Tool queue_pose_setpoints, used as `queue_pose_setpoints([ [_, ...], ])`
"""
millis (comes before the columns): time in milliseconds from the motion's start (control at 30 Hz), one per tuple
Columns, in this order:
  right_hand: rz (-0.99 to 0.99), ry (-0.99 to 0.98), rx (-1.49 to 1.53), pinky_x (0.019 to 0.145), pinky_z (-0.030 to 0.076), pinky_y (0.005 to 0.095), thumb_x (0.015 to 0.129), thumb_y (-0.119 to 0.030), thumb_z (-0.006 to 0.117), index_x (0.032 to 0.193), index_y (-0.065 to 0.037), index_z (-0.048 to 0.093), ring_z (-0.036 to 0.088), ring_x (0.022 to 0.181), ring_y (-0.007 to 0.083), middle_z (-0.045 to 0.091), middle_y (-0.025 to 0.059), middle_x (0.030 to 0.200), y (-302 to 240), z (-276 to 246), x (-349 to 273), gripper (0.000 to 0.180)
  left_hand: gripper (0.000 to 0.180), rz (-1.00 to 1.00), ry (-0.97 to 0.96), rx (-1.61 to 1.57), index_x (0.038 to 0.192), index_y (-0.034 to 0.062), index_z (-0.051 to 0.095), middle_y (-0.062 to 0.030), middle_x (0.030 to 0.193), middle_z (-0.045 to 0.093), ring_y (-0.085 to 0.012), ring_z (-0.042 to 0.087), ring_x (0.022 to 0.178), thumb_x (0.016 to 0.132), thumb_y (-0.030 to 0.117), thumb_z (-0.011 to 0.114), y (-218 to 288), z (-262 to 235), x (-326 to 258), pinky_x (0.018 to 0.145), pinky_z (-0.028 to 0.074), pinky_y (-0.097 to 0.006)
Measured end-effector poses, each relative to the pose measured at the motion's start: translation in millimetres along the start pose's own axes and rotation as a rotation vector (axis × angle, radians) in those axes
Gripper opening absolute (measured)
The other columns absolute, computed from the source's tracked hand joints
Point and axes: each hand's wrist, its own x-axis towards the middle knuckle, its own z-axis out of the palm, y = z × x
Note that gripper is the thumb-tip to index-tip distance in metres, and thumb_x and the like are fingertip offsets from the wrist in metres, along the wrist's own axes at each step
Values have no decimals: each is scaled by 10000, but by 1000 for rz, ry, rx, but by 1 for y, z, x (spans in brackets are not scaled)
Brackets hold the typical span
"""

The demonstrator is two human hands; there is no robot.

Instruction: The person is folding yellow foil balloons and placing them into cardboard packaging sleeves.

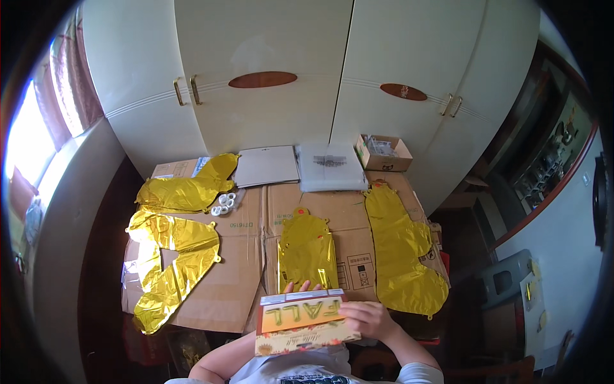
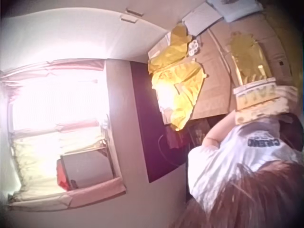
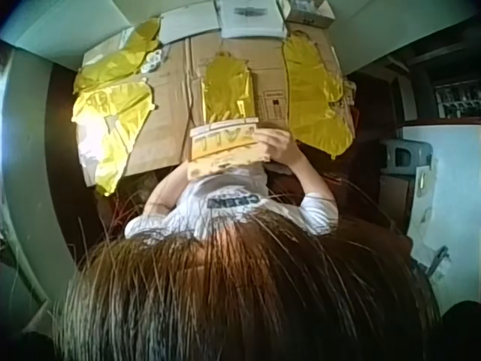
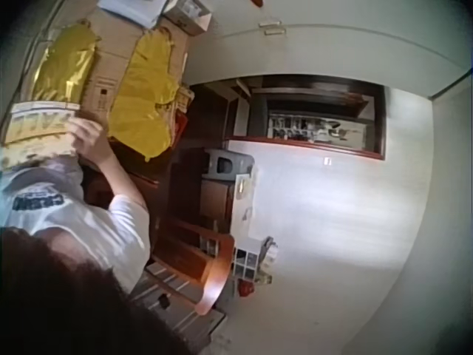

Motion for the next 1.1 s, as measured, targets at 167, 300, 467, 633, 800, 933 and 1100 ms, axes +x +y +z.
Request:
queue_pose_setpoints([
  [167,107,-191,-118,705,575,265,794,-144,624,1161,-221,664,658,894,133,662,-22,1122,-5,2,0,377,728,1,34,43,1498,346,258,-61,1573,229,-290,205,1450,890,748,263,7,-7,4,1178,115,-567],
  [300,91,-201,-230,698,569,244,770,-177,651,1173,-255,690,647,883,108,674,-42,1102,0,-5,9,413,740,11,60,-15,1491,315,280,-76,1556,259,-287,236,1435,889,745,282,9,-11,2,1171,144,-550],
  [467,25,-198,-261,691,574,243,755,-184,674,1126,-244,712,646,881,118,679,-39,1083,6,5,8,378,755,33,105,-444,1483,276,306,-94,1536,297,-285,275,1417,888,741,306,7,-8,-10,1162,181,-530],
  [633,67,-196,-278,669,578,245,773,-164,647,1139,-240,703,644,884,126,671,-23,1101,16,15,3,378,772,253,10,-2284,1475,237,333,-112,1515,335,-282,314,1399,887,737,330,-1,-1,0,1152,218,-509],
  [800,89,-212,-303,698,579,248,767,-156,657,1135,-243,707,648,893,126,679,-38,1087,28,22,11,381,790,414,-120,-2513,1466,198,359,-131,1494,373,-279,353,1381,885,734,355,6,-7,-5,1143,254,-489],
  [933,86,-186,-328,696,580,251,771,-165,660,1129,-246,709,647,891,124,688,-36,1083,40,28,15,370,805,368,-133,-2493,1460,167,380,-146,1478,404,-277,385,1366,884,731,374,-2,3,0,1136,284,-472],
  [1100,95,-178,-331,656,580,252,772,-157,662,1117,-219,708,659,866,122,701,-32,1054,55,35,22,354,861,279,-160,-2295,1369,67,472,-159,1258,597,-293,532,1222,839,745,432,-31,20,3,1058,374,-442],
])
